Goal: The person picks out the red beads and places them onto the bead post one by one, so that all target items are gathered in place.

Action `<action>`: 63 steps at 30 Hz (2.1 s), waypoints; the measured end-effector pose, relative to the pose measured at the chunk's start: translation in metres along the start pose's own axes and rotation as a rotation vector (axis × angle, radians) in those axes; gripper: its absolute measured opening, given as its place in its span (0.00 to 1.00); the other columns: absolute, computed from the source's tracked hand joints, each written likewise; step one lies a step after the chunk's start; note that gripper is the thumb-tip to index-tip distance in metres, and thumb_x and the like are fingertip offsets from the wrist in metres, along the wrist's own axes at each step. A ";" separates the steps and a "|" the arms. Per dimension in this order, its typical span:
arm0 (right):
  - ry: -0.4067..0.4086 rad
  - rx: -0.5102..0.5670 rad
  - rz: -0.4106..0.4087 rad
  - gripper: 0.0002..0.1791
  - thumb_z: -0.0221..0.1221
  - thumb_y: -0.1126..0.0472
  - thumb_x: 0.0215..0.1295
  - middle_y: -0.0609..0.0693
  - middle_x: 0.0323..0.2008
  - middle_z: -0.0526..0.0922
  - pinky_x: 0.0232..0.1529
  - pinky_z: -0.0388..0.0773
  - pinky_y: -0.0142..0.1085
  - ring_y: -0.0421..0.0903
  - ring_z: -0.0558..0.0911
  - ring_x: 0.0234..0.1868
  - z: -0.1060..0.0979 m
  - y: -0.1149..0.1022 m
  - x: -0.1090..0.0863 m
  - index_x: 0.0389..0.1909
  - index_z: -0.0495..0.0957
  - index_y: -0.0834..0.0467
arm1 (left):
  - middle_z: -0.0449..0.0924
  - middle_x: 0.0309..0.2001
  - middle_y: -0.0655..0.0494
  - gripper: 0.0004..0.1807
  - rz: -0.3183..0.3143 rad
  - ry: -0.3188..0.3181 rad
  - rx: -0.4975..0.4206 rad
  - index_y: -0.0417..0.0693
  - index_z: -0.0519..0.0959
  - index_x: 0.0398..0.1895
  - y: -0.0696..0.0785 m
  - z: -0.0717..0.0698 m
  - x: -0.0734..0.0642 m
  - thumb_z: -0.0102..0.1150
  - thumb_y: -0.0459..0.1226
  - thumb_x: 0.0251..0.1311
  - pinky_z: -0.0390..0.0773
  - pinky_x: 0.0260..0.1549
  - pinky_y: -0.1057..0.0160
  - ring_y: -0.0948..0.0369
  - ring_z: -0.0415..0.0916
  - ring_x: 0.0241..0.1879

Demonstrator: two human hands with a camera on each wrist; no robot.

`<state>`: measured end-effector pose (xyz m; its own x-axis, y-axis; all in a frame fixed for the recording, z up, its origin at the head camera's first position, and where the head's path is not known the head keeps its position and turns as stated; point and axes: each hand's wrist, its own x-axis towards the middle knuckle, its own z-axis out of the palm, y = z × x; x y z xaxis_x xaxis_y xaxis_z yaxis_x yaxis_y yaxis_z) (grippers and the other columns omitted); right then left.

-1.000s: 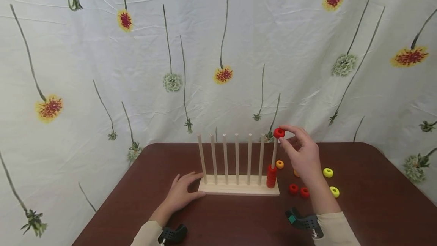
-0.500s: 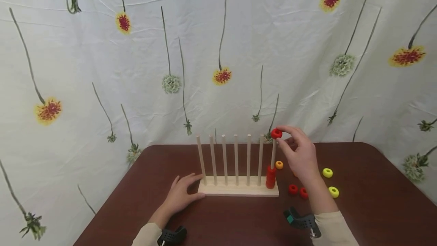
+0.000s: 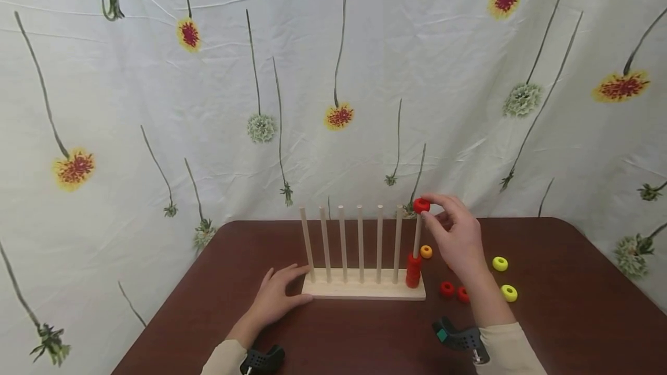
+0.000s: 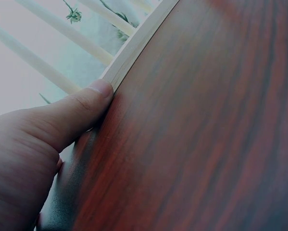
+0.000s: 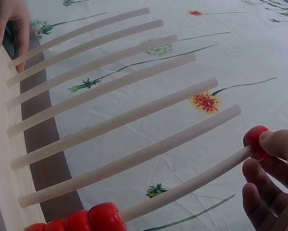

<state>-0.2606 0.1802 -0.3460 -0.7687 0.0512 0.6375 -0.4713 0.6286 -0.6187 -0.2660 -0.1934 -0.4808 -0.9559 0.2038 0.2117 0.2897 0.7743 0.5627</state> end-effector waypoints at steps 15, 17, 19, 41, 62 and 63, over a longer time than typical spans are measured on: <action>-0.171 -0.016 0.072 0.19 0.61 0.58 0.71 0.54 0.40 0.82 0.27 0.77 0.30 0.43 0.80 0.29 -0.007 0.001 -0.001 0.60 0.78 0.55 | 0.77 0.66 0.54 0.37 -0.006 0.002 0.004 0.56 0.75 0.67 -0.001 0.000 0.000 0.72 0.54 0.54 0.43 0.73 0.29 0.48 0.65 0.73; -0.187 -0.016 0.082 0.19 0.61 0.57 0.71 0.55 0.41 0.82 0.28 0.78 0.30 0.42 0.81 0.30 -0.008 0.001 -0.001 0.61 0.78 0.55 | 0.77 0.66 0.54 0.37 -0.005 0.002 0.002 0.55 0.76 0.67 -0.001 0.000 0.000 0.72 0.54 0.54 0.42 0.73 0.29 0.48 0.65 0.73; -0.209 -0.014 0.093 0.20 0.61 0.56 0.72 0.56 0.42 0.83 0.29 0.78 0.30 0.39 0.80 0.29 -0.009 0.001 -0.001 0.62 0.77 0.55 | 0.77 0.66 0.54 0.37 -0.005 0.003 0.003 0.55 0.76 0.67 0.000 0.000 -0.001 0.72 0.54 0.54 0.43 0.73 0.29 0.48 0.65 0.73; -0.375 -0.099 0.039 0.23 0.63 0.57 0.69 0.58 0.52 0.81 0.28 0.76 0.31 0.43 0.78 0.35 -0.012 0.008 -0.001 0.63 0.76 0.60 | 0.77 0.66 0.54 0.37 -0.008 -0.002 0.003 0.56 0.75 0.67 -0.002 0.000 0.000 0.72 0.54 0.54 0.43 0.73 0.29 0.48 0.65 0.73; -0.493 -0.098 0.029 0.15 0.66 0.62 0.65 0.53 0.44 0.84 0.26 0.75 0.32 0.41 0.78 0.30 -0.005 0.019 -0.001 0.52 0.81 0.56 | 0.77 0.66 0.54 0.36 -0.008 0.000 0.008 0.57 0.76 0.67 -0.002 -0.001 0.000 0.72 0.54 0.54 0.43 0.73 0.30 0.49 0.65 0.72; -0.499 -0.094 0.032 0.15 0.66 0.62 0.65 0.53 0.44 0.84 0.26 0.75 0.32 0.41 0.78 0.29 -0.005 0.019 -0.001 0.52 0.81 0.56 | 0.77 0.66 0.54 0.36 -0.008 0.000 0.008 0.57 0.76 0.67 -0.002 -0.001 0.000 0.72 0.54 0.54 0.43 0.73 0.30 0.49 0.65 0.72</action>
<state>-0.2668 0.1957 -0.3565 -0.9061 -0.2905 0.3076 -0.4203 0.7013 -0.5758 -0.2664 -0.1954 -0.4815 -0.9581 0.1972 0.2075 0.2815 0.7807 0.5579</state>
